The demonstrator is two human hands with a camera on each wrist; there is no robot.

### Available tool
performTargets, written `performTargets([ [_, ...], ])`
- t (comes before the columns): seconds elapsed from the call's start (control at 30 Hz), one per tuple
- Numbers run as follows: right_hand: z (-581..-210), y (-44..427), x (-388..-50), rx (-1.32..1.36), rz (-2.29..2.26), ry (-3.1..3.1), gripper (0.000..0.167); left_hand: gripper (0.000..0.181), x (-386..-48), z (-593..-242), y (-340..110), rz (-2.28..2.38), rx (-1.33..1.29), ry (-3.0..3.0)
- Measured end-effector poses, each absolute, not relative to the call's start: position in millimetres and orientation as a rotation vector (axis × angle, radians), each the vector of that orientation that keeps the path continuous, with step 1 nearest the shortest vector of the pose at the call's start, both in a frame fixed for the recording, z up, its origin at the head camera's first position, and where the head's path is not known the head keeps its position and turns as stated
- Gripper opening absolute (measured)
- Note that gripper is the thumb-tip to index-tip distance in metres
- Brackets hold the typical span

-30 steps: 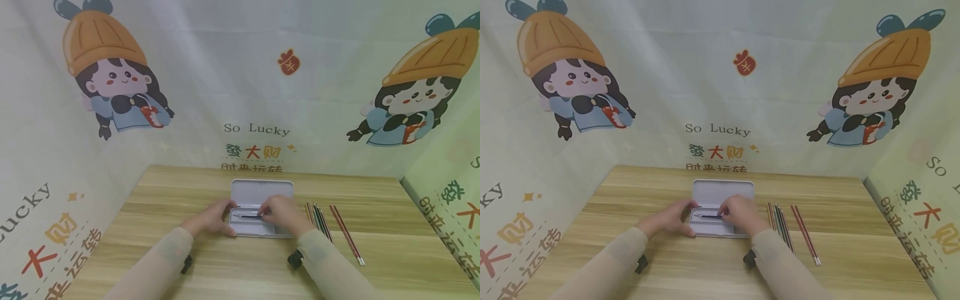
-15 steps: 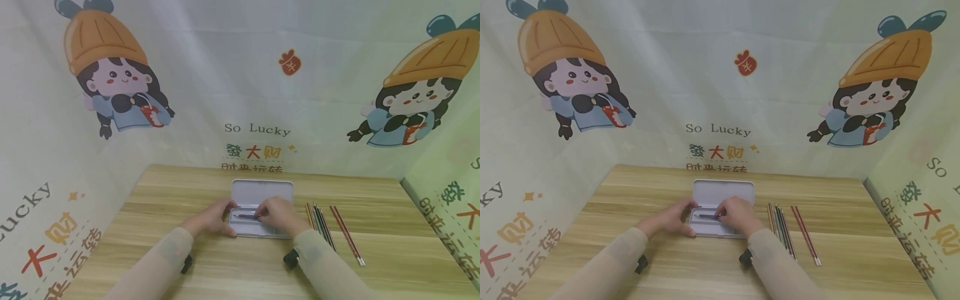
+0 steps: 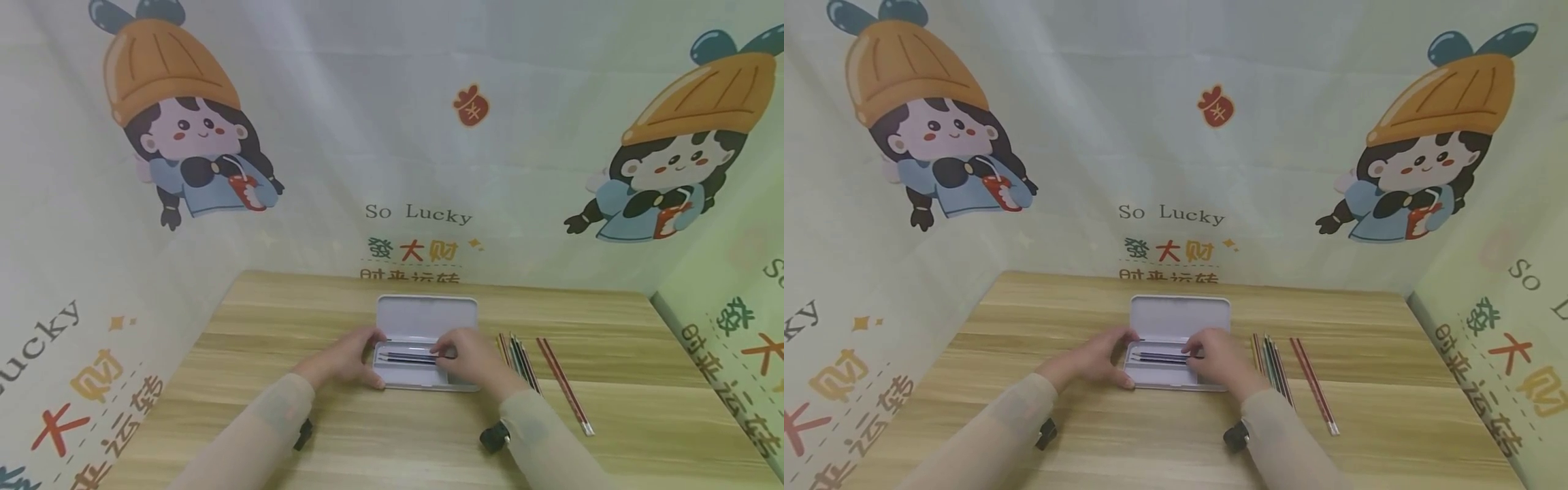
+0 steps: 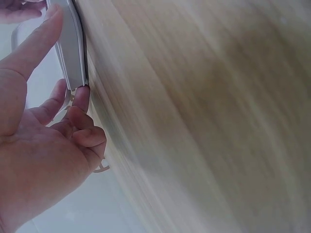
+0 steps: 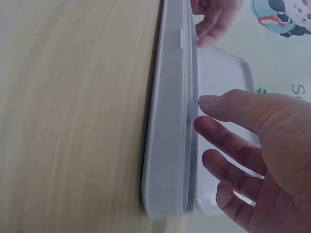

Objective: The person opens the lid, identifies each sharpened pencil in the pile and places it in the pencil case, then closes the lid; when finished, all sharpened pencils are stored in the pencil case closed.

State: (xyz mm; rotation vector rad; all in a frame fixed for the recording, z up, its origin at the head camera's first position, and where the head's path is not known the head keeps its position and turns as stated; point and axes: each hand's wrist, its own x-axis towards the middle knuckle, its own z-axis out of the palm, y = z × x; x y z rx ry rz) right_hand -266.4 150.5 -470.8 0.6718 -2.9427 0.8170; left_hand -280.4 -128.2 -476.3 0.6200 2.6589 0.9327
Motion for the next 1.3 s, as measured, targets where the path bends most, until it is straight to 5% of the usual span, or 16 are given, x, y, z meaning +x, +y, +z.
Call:
performTargets([
  [1.3,-464.8,262.7,-229.2,0.389,0.831,-2.976,0.016,0.085,-279.6,-476.3,-127.2,0.931,0.589,2.666],
])
